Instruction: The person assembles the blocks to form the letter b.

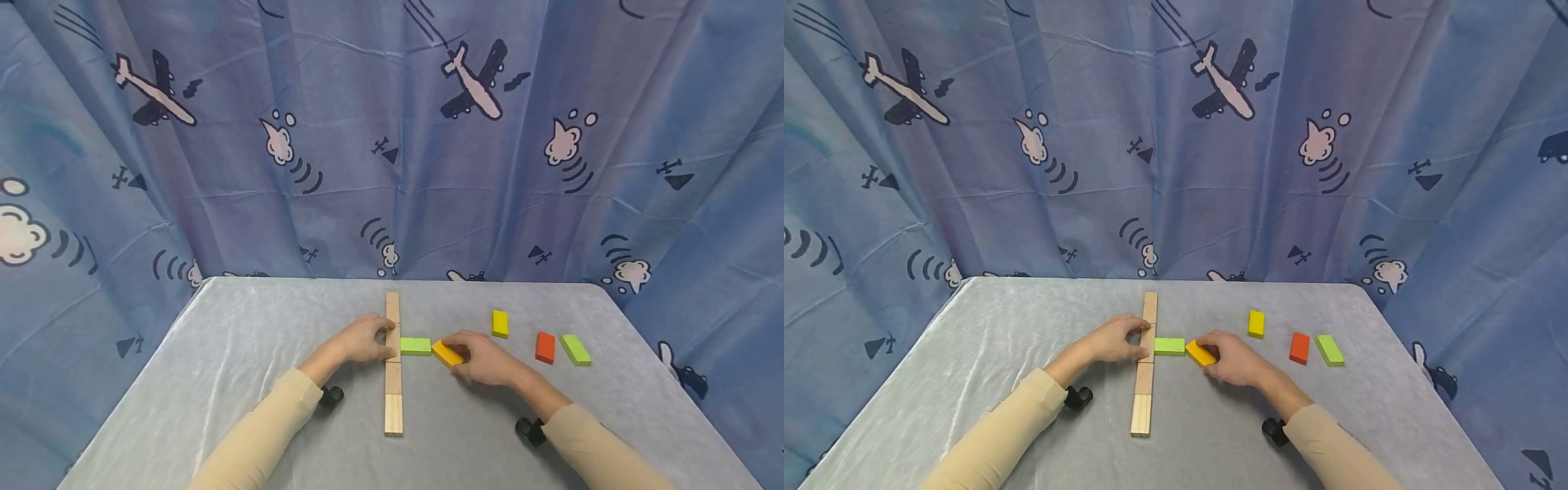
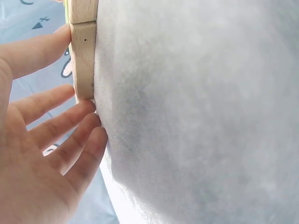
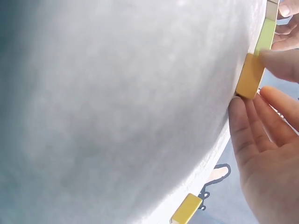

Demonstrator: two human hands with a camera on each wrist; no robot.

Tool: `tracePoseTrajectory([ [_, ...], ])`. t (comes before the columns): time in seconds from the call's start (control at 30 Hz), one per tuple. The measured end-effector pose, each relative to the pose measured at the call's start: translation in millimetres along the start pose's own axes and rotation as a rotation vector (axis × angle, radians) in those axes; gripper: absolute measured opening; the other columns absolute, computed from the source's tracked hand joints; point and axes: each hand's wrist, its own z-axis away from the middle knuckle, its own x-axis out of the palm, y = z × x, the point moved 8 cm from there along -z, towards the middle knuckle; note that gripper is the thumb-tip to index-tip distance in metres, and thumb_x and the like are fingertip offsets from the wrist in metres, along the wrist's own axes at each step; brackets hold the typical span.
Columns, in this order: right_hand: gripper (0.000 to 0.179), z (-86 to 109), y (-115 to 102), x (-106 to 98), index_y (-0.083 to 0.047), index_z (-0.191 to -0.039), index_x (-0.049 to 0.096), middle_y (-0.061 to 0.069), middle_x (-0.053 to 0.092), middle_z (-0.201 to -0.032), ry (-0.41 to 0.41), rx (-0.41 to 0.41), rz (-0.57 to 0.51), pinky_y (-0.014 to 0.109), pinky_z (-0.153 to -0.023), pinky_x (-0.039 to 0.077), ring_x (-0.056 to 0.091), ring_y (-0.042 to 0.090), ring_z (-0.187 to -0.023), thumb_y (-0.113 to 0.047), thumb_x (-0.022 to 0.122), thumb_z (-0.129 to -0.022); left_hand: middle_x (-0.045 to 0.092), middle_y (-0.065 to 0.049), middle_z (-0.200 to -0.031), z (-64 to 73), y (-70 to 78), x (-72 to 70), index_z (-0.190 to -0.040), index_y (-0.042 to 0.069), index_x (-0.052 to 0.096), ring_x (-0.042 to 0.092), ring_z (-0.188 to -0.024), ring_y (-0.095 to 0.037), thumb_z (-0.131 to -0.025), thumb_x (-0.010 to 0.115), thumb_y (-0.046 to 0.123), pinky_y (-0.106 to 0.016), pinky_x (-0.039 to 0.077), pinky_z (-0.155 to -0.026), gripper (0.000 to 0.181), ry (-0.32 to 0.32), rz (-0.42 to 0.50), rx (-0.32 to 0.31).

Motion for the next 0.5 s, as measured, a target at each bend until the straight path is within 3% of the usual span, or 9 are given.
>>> tracePoseTrajectory([
  [0.5, 0.048, 1.5, 1.0, 0.1, -0.007, -0.13, 0.067, -0.001, 0.065, -0.12, 0.001, -0.016, -0.005, 0.045, -0.095, 0.052, 0.058, 0.017, -0.101, -0.007, 0.08, -0.084, 0.061, -0.011, -0.131, 0.5, 0.2, 0.2, -0.136, 0.007, 0.062, 0.053, -0.127, -0.031, -0.089, 0.078, 0.03, -0.045, 0.044, -0.106, 0.056, 0.0, -0.005, -0.01],
])
